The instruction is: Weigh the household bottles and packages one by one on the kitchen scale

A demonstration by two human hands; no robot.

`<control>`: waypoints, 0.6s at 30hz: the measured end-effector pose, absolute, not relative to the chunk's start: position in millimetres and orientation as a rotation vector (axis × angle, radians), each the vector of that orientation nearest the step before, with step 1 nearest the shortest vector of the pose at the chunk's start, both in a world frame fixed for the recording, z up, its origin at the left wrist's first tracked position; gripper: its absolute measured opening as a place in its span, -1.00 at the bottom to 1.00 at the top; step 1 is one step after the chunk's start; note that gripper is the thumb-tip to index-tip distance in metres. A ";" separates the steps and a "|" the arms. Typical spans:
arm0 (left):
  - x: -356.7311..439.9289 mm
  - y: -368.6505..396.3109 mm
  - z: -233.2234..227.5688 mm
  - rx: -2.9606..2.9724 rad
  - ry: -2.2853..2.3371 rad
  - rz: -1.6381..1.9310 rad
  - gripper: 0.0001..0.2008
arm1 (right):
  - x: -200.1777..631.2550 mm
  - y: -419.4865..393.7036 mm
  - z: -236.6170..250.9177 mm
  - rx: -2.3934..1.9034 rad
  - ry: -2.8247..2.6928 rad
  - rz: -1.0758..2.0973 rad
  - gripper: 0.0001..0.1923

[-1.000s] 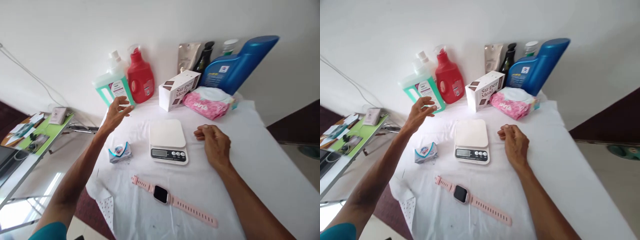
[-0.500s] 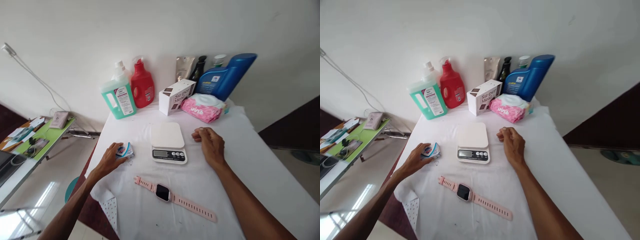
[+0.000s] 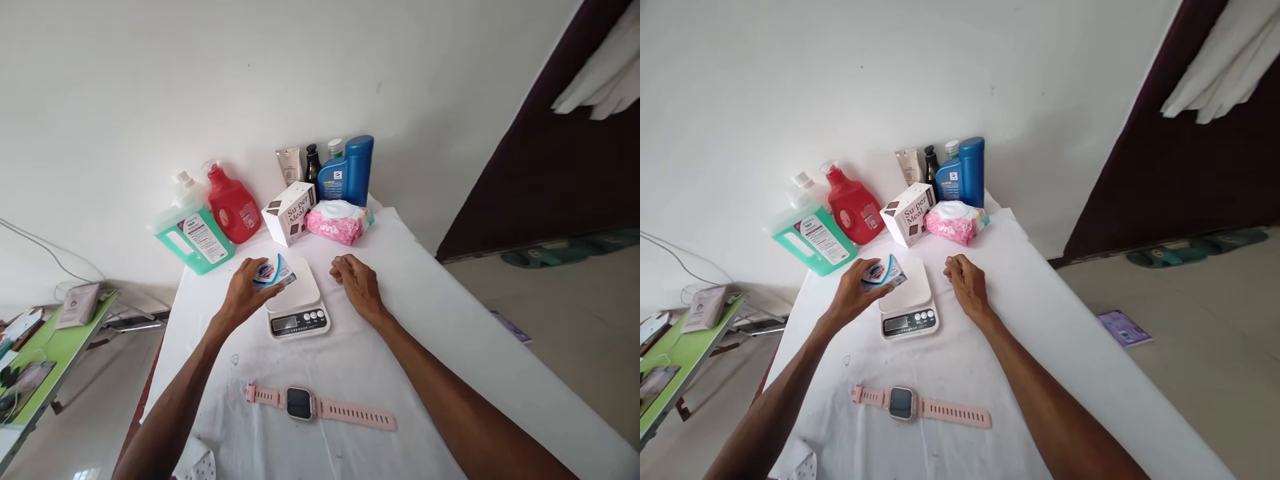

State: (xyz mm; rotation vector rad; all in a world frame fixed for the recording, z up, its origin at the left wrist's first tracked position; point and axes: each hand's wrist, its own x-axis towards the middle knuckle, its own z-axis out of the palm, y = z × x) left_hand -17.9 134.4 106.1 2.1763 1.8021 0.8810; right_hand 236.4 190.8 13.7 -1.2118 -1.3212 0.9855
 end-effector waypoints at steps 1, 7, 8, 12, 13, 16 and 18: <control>-11.2 144.5 97.6 2.193 1.790 0.850 -0.47 | 236.6 190.9 13.8 -1.206 -1.323 0.986 -0.53; -4.1 159.6 78.1 2.103 1.783 0.869 -0.34 | 236.5 192.9 10.9 -1.198 -1.327 0.964 -0.56; -8.5 155.8 81.1 2.055 1.784 0.944 -0.31 | 236.3 193.6 9.9 -1.197 -1.330 0.955 -0.56; -38.9 136.5 86.3 1.712 1.834 1.249 -0.36 | 236.1 195.0 7.4 -1.192 -1.336 0.937 -0.56; -47.7 132.4 82.7 1.624 1.863 1.284 -0.35 | 236.1 195.0 7.5 -1.192 -1.336 0.940 -0.57; -69.0 123.5 60.9 1.441 1.955 1.317 -0.33 | 236.4 194.6 8.7 -1.199 -1.340 0.952 -0.59; -76.0 120.5 44.3 1.401 1.995 1.316 -0.38 | 236.5 194.6 9.3 -1.203 -1.349 0.949 -0.60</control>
